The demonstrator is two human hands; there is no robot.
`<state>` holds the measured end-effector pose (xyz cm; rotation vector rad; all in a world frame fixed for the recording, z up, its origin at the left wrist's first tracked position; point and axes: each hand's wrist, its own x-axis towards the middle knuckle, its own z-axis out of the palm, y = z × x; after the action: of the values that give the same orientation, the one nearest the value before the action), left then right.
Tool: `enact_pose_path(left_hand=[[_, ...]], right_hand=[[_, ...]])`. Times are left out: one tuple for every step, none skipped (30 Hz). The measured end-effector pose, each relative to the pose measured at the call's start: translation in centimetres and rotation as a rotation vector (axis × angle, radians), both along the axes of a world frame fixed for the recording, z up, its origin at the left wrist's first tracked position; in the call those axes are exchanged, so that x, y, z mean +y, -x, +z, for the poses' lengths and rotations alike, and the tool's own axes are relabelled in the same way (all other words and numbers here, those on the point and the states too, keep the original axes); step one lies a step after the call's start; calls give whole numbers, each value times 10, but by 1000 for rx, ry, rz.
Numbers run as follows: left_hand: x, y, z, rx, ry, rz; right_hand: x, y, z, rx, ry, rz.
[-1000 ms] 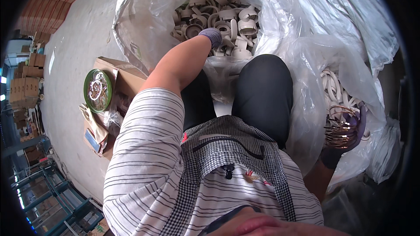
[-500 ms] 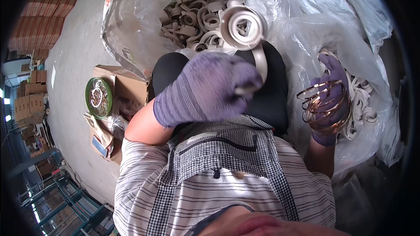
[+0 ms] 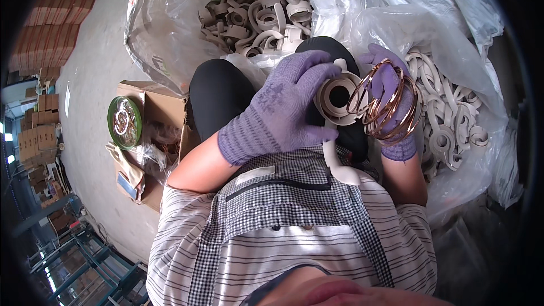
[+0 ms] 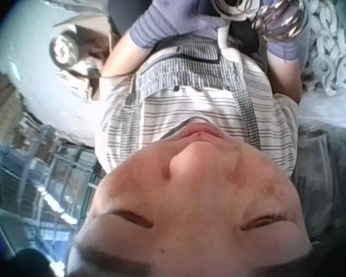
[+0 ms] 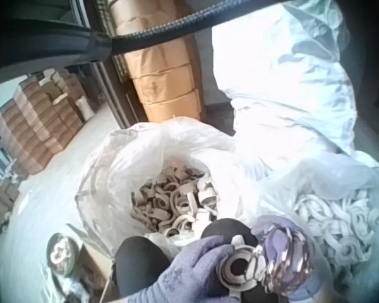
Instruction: The person sits on the floor and repeatedly picks up white plastic components from a bag, fits a thin metal ring into a groove on each piece, and places the assembled unit into a nearby box. The process is repeated for multiple identical parts.
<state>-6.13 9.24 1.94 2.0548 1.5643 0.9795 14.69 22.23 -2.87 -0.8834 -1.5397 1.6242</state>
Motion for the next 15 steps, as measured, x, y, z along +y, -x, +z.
enact_pose_path(left_hand=[[2, -6, -22, 59, -42, 101], [7, -12, -41, 58, -78, 69], [10, -16, -60, 17, -119, 59], [12, -19, -65, 16, -128, 101], [14, -21, -69, 15, -137, 143], [16, -22, -72, 16, -130, 192], [19, -21, -71, 12, -123, 244], [23, -19, -71, 13, -127, 253], [24, -19, -68, -8, -147, 237], [26, -18, -63, -19, -167, 220], [28, -16, -59, -34, -188, 206], [26, -14, -56, -135, -236, 167], [22, -13, -49, -271, -233, 142], [19, -9, -44, -332, -195, 125], [18, -5, -38, -392, -156, 108]], right_hand=[[-2, 3, 2, -8, -15, -4], [-3, 6, 3, -17, -34, -9], [-5, 11, 5, -25, -51, -14], [-10, 19, 15, -7, 238, -108], [-8, 16, 6, 52, 128, -74], [-5, 13, -4, 118, 21, -37], [-1, 13, -7, 184, 72, -34], [2, 12, -9, 250, 126, -35], [4, 10, -12, 314, 181, -39], [-1, 13, -2, 281, 170, -74], [-4, 15, 7, 245, 158, -105], [-3, 13, 10, 224, 180, -112], [-1, 12, 10, 249, 210, -106], [-1, 10, 10, 267, 242, -105], [0, 9, 10, 285, 275, -104]])
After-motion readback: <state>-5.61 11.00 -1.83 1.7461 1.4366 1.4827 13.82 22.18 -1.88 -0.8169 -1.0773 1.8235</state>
